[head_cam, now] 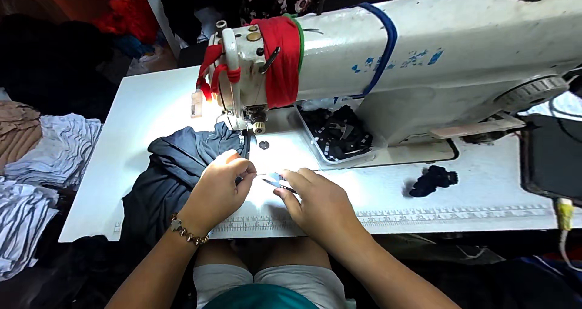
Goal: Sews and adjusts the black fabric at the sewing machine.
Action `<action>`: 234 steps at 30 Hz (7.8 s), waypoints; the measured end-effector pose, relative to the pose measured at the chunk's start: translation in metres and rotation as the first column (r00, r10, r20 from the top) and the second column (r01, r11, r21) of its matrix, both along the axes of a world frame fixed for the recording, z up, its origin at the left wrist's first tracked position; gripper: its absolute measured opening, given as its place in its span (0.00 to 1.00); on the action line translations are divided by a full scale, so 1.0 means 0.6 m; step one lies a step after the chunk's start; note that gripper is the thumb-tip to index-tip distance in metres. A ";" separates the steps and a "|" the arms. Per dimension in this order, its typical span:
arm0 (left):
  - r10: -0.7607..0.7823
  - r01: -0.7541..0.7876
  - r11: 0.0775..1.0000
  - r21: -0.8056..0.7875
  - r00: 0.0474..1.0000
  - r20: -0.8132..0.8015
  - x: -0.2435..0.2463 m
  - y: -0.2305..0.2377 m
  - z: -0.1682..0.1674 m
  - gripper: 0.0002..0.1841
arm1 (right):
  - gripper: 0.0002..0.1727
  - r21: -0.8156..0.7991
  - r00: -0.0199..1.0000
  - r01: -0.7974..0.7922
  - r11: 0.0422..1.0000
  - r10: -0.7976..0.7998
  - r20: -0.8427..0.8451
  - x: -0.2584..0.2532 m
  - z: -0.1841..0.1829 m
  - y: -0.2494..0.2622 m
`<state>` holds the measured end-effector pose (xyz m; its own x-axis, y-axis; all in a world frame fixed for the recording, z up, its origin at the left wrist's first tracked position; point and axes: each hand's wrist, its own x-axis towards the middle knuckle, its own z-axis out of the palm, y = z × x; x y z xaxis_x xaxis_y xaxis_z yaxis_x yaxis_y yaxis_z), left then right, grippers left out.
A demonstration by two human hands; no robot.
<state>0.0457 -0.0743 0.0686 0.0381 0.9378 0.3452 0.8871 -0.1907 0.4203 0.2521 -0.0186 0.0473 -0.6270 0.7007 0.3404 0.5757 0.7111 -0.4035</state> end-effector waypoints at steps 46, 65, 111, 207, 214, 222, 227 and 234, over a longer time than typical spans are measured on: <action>0.282 -0.286 0.957 0.051 0.957 0.073 -0.076 0.123 -0.111 0.12 | 0.17 -0.188 0.939 -0.340 0.921 0.343 -0.016 -0.114 -0.055 0.176; 0.276 -0.282 0.954 0.102 0.959 0.068 -0.076 0.125 -0.114 0.11 | 0.17 -0.165 0.936 -0.339 0.926 0.349 0.040 -0.113 -0.053 0.176; 0.293 -0.297 0.952 0.079 0.954 0.064 -0.075 0.124 -0.117 0.12 | 0.17 -0.165 0.936 -0.341 0.926 0.350 0.029 -0.114 -0.055 0.176; 0.312 -0.385 0.901 0.199 0.895 0.320 -0.062 0.116 -0.121 0.07 | 0.19 -0.624 0.330 -0.533 0.571 -0.539 -0.775 -0.142 -0.003 0.199; 0.340 -0.381 0.915 0.134 0.905 0.255 -0.062 0.116 -0.121 0.10 | 0.08 -0.192 0.869 -0.067 0.979 -0.038 -0.494 -0.124 -0.026 0.196; 0.360 -0.347 0.931 -0.115 0.924 0.129 -0.060 0.114 -0.093 0.15 | 0.14 0.127 0.870 -0.490 0.862 0.493 0.012 -0.143 -0.056 0.159; 0.281 -0.260 0.934 -0.244 0.958 0.057 -0.072 0.104 -0.077 0.19 | 0.09 0.271 0.871 -0.488 0.830 0.483 0.088 -0.137 -0.064 0.137; 0.196 -0.212 0.915 -0.344 0.977 -0.082 -0.096 0.098 -0.064 0.24 | 0.12 0.217 0.855 -0.515 0.829 0.515 0.062 -0.103 -0.074 0.120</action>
<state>-0.0117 -0.0154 0.0304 -0.1591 0.9873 -0.0024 0.9107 0.1478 0.3858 0.1902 0.0537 0.0029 -0.8764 0.1840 0.4451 0.1014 0.9739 -0.2029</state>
